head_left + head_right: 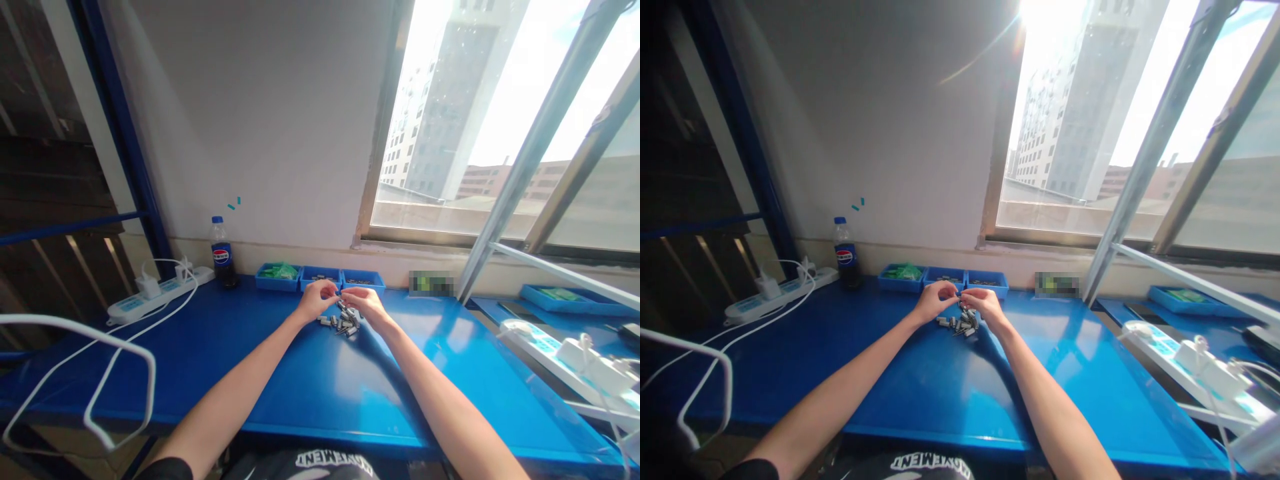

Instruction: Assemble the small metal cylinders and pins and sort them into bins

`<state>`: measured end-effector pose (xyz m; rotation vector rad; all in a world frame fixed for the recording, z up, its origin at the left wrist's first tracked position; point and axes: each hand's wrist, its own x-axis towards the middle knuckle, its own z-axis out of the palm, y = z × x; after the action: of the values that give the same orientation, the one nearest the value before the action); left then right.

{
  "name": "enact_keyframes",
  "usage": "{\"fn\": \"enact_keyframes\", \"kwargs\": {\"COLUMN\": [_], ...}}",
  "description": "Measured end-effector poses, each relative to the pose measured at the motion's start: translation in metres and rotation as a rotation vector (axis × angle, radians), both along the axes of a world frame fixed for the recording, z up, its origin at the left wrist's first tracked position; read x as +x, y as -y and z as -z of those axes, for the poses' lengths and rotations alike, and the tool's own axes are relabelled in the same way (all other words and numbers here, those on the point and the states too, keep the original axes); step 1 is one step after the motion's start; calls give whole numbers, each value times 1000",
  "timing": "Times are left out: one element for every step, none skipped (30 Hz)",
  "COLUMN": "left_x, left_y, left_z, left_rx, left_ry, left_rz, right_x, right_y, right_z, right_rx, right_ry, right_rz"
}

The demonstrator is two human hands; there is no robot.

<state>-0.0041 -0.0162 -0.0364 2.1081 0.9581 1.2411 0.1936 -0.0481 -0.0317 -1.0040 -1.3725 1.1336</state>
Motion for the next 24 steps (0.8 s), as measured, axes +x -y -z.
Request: {"fn": "enact_keyframes", "kwargs": {"left_x": [-1, -2, -4, -5, -7, -8, -9, -10, -10, -10, -11, -11, -12, -13, -14, -16, -18, -20, -23, -26, -29, -31, -33, -35], "left_y": [-2, -4, -6, -8, -10, -12, -13, -14, -15, -15, -15, -15, -14, -14, -15, -16, -17, -20, -22, -25, -28, -30, -32, -33], "left_z": [3, 7, 10, 13, 15, 17, 18, 18, 18, 17, 17, 16, 15, 14, 14, 14, 14, 14, 14, 15, 15, 15, 15, 15], "left_rx": [28, 52, 76, 94, 102, 105, 105, 105, 110, 119, 129, 138, 145, 152, 156, 157, 155, 148, 132, 111, 88, 70, 56, 47], "left_ry": [-64, -138, -212, -285, -340, -381, -411, -430, -441, -449, -455, -463, -471, -480, -488, -495, -500, -504, -510, -517, -525, -531, -535, -538], "left_rz": [-15, -15, 0, 29, 53, 74, 92, 105, 115, 123, 123, 113, 96, 70, 43, 18, 2, -4, -6, -6, -6, -11, -18, -26], "right_x": [1, 3, 4, 6, 8, 10, 11, 13, 14, 15, 16, 16, 16, 16, 16, 16, 16, 15, 15, 15, 15, 16, 16, 16], "right_y": [-1, -3, -5, -6, -8, -9, -10, -11, -12, -12, -13, -13, -13, -13, -13, -13, -13, -12, -12, -11, -11, -11, -11, -11], "right_z": [0, 1, 1, 1, 2, 2, 3, 5, 6, 8, 9, 10, 11, 11, 11, 11, 11, 10, 10, 9, 9, 9, 9, 8], "right_rx": [16, 42, 72, 100, 121, 129, 127, 120, 112, 103, 96, 89, 82, 77, 73, 71, 70, 68, 63, 56, 46, 35, 26, 16], "right_ry": [-22, -55, -93, -130, -159, -176, -181, -177, -167, -154, -142, -132, -125, -122, -121, -120, -120, -118, -116, -113, -111, -108, -105, -102], "right_rz": [34, 74, 115, 149, 170, 175, 170, 160, 150, 144, 143, 146, 148, 153, 154, 154, 153, 154, 156, 160, 164, 171, 177, 184]}}
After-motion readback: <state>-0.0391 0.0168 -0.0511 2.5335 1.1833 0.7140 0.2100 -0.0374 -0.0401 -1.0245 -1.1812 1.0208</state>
